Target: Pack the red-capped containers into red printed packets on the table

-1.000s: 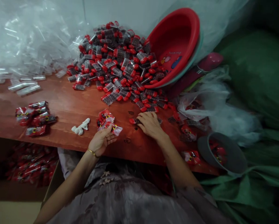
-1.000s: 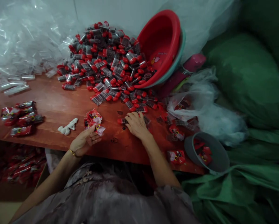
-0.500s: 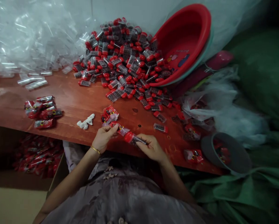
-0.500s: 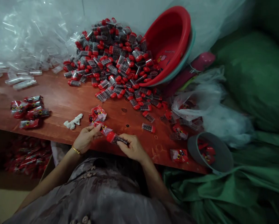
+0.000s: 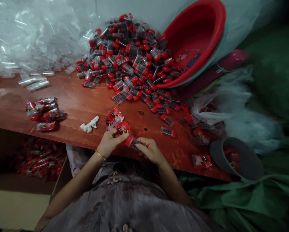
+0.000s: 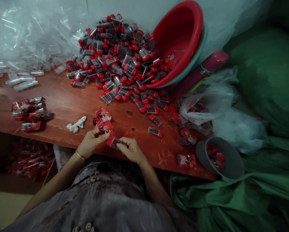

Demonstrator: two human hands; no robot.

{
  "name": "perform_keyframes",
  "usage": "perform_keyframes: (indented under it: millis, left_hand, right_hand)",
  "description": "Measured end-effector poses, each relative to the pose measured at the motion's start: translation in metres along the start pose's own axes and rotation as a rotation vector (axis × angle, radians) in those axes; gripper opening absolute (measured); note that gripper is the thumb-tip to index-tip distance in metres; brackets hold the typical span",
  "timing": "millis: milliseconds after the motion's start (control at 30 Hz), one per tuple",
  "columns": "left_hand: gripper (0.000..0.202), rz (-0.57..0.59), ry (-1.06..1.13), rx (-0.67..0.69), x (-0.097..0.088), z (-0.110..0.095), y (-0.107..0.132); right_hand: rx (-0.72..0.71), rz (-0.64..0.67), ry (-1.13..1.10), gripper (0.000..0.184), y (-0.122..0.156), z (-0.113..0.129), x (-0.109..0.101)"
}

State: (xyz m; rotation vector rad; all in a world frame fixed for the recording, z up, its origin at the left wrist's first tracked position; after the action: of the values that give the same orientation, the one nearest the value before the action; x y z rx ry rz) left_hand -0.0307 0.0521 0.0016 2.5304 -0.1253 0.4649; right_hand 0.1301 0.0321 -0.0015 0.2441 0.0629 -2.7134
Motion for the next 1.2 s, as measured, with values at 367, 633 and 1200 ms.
perform_keyframes:
  millis: [367, 633, 1200]
  left_hand:
    - [0.036, -0.132, 0.190, 0.000, 0.005, 0.026, -0.005]
    - [0.037, -0.112, 0.222, -0.033, 0.010, 0.026, -0.009]
    - [0.040, -0.034, 0.189, -0.093, 0.006, 0.019, -0.002]
  right_hand:
    - [-0.036, -0.316, -0.086, 0.029, -0.001, -0.013, 0.019]
    - [-0.056, -0.225, -0.063, 0.033, -0.007, -0.014, 0.022]
    - [-0.035, -0.311, -0.191, 0.029, -0.032, -0.013, 0.045]
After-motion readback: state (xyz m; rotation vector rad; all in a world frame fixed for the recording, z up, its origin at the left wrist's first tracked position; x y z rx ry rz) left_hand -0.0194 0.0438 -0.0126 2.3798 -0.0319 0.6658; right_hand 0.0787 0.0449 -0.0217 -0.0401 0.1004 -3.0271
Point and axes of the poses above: each hand's wrist, its own y-axis away from the middle knuckle, its own x-axis out of the palm, z = x × y, the point moved 4 cm from there along -y, towards the middle knuckle, and after that the axes turned 12 degrees about -x, right-handed, at the moved point
